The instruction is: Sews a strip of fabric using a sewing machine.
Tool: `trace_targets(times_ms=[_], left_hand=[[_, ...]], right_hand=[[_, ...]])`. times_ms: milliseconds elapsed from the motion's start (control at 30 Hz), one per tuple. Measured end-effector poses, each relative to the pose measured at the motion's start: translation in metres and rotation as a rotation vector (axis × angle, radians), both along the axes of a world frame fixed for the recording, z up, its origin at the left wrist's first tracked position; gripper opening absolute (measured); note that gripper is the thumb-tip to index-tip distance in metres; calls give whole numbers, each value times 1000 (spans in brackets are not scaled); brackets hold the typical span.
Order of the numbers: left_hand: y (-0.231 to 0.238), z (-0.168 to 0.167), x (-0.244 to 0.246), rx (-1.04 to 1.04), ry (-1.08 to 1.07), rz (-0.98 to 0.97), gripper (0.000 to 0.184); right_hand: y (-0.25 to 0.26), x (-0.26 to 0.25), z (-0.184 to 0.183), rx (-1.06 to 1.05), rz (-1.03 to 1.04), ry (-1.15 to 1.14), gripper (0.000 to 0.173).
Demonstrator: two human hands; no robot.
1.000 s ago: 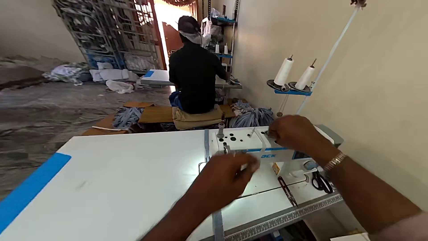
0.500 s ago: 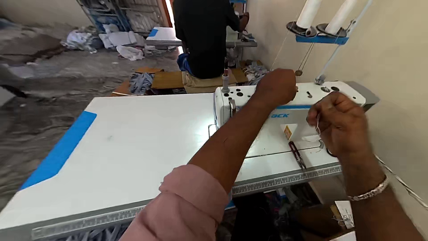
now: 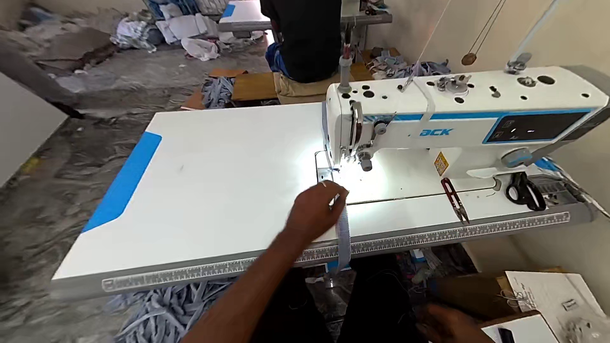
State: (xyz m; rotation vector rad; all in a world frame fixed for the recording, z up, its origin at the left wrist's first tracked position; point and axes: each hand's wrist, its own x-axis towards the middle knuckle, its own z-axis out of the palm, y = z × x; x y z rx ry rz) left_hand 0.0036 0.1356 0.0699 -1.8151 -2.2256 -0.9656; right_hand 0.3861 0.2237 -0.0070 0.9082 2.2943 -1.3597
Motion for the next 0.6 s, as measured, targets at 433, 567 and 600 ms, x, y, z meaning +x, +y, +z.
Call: trace_targets(times_ms=[433,567,600], left_hand=[[11,-46,-19,-443,149,89,70],[13,-48,-20,-439,161,106,69],[14,-49,-20,-435,154,109,68]], right_hand=[[-36,-167,-37,-274,-84,474,47],[-43,-163,-45,-323,-62,578,33],[-44,-161,-44,-324,-75,572,31]])
